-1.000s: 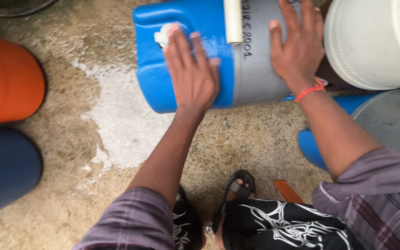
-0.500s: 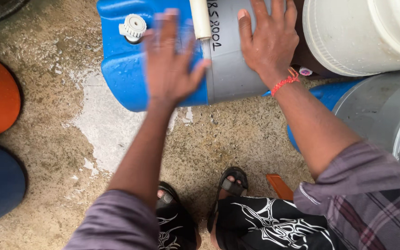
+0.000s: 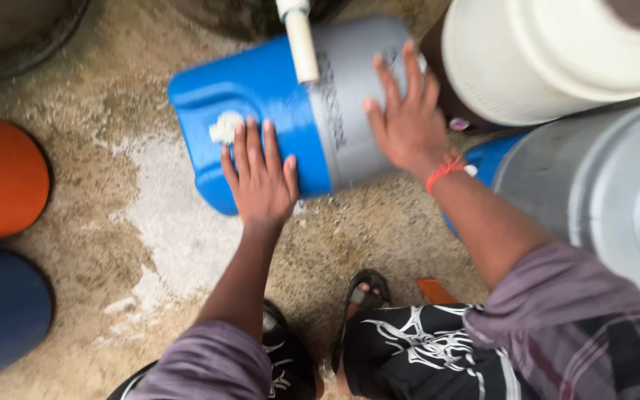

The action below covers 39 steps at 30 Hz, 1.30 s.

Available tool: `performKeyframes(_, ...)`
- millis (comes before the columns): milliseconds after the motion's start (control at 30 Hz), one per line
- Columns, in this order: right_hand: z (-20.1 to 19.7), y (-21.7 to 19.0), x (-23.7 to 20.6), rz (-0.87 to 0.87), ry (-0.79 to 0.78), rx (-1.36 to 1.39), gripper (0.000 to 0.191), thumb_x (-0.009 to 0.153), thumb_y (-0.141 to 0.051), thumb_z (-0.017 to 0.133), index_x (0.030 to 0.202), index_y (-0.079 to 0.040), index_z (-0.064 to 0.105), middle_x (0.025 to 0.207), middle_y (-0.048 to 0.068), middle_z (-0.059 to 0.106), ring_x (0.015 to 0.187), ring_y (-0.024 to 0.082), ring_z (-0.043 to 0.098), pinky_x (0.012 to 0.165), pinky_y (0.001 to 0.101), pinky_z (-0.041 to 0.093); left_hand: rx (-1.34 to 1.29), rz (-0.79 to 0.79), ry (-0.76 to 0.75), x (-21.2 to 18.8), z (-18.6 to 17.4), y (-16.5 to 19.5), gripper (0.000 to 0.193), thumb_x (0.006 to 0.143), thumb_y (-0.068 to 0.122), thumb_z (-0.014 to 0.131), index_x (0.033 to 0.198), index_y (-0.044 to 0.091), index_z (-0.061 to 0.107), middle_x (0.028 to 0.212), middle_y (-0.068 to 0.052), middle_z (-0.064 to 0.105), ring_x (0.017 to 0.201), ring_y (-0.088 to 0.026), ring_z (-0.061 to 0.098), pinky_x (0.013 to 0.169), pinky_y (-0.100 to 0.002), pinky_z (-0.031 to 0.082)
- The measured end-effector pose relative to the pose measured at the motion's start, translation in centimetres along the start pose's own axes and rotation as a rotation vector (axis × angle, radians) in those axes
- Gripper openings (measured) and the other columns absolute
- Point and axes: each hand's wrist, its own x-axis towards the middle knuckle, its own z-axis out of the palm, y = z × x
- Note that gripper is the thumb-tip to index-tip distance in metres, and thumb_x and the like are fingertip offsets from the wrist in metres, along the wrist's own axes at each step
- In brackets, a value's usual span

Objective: The person positions a blue and gray water container under a tap and fills it with water. They repeatedly rotate and reposition the container to ensure it fills evenly, then secure the cap and place the container upright.

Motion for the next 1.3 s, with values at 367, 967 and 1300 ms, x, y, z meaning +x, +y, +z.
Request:
performKeyframes(367,-3.4,-1.9,-5.6,0.255,-0.776,-0.109,0.112,0.089,-0.071,0.052,0.166,-0.019,-0.010,0.162,0.025,-0.033,0.145,0.065,0.015,0.117,0.0601,0.034,0.036,-0.062,-0.665,-4.6,-6.3,3.9,0.106,0.082,0.063,0.052,0.161,0.008,0.008,0.170,-0.019,0.006,0.153,-0.032,-0.003,0.116,-0.062,0.002)
performKeyframes(967,-3.3,2.4,0.0,0.574,-0.261,0.258,0.095,0.090,-0.065,0.060,0.149,0.005,0.034,0.145,0.037,0.041,0.127,0.056,0.046,0.102,0.0581,0.039,-1.256,-1.666,-0.133,3.7,-8.1,4.3,0.064,0.088,0.031,0.066,0.140,-0.004,0.056,0.150,-0.021,0.050,0.133,-0.035,0.051,0.113,-0.049,0.040)
performKeyframes(1300,-0.5,2.8,-1.4,0.638,-0.222,0.558,0.085,0.089,-0.059,0.062,0.141,0.006,0.046,0.135,0.032,0.058,0.126,0.045,0.058,0.105,0.0494,0.045,-1.639,-1.814,-0.136,4.2,-8.7,2.4,0.078,0.079,0.033,0.060,0.148,0.002,0.045,0.158,-0.022,0.042,0.139,-0.041,0.046,0.118,-0.058,0.031)
